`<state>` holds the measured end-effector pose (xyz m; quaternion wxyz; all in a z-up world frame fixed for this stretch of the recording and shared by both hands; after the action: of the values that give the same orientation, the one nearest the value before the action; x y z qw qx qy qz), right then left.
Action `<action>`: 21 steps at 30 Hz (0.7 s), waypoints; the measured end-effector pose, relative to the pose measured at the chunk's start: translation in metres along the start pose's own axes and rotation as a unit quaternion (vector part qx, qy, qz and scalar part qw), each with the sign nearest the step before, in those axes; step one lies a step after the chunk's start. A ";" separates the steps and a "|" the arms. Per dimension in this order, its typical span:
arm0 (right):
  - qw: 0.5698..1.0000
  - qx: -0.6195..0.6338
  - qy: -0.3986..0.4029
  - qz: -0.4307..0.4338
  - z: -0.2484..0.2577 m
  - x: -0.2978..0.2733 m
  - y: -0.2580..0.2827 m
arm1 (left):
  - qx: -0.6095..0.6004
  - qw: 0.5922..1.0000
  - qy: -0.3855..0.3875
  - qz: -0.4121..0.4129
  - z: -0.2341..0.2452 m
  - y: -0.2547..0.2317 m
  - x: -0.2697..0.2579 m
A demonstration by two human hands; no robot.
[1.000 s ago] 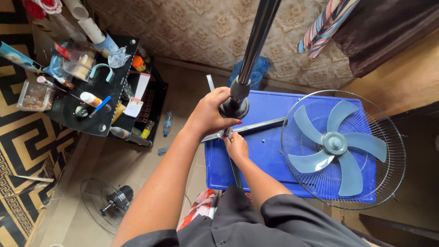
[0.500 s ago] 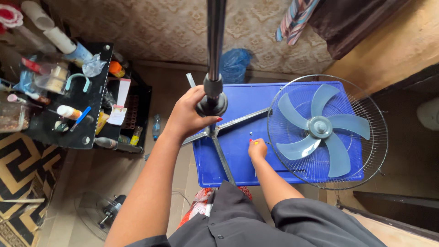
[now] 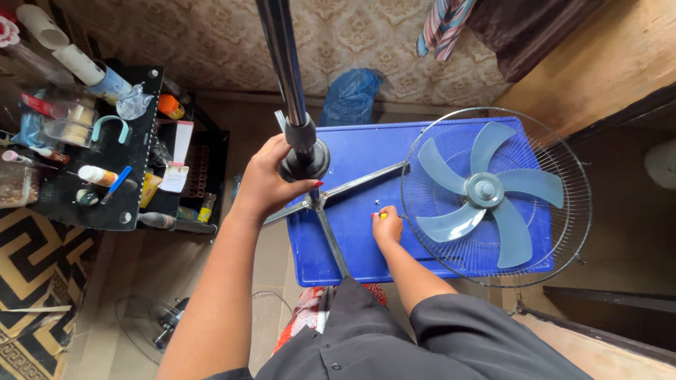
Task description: The person uses a screwdriver to tighten screws on a metal fan stand base, securing the central pole to the crossbar. The person adjusts the pole and continues tightening multiple screws to stabilize the assembly.
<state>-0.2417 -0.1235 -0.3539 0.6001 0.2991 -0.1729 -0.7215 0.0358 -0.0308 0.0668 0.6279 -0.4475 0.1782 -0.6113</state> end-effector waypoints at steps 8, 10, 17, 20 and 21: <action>0.981 0.014 0.071 0.183 0.036 -0.067 0.024 | 0.014 1.000 -0.014 0.008 0.000 0.003 -0.001; 0.966 -0.038 0.205 0.153 0.049 -0.102 0.035 | 0.010 1.000 -0.028 -0.001 -0.001 0.004 -0.002; 0.896 -0.159 0.306 0.281 0.072 -0.157 0.079 | 0.013 0.999 -0.046 -0.013 -0.004 0.003 -0.006; 0.879 -0.188 0.327 0.291 0.064 -0.155 0.083 | 0.038 0.997 -0.059 -0.019 -0.004 -0.001 -0.007; 0.883 -0.190 0.329 0.277 0.065 -0.154 0.081 | 0.034 0.998 -0.058 -0.018 -0.004 -0.002 -0.007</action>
<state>-0.2053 0.0007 -0.2207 0.8429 0.3395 0.0987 -0.4055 0.0299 -0.0254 0.0640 0.6411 -0.4640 0.1125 -0.6008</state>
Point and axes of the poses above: each hand's wrist, its own x-axis towards the middle knuckle, its own z-axis out of the back of the hand, y = z × x, the point moved 4 cm from there along x, towards the middle knuckle
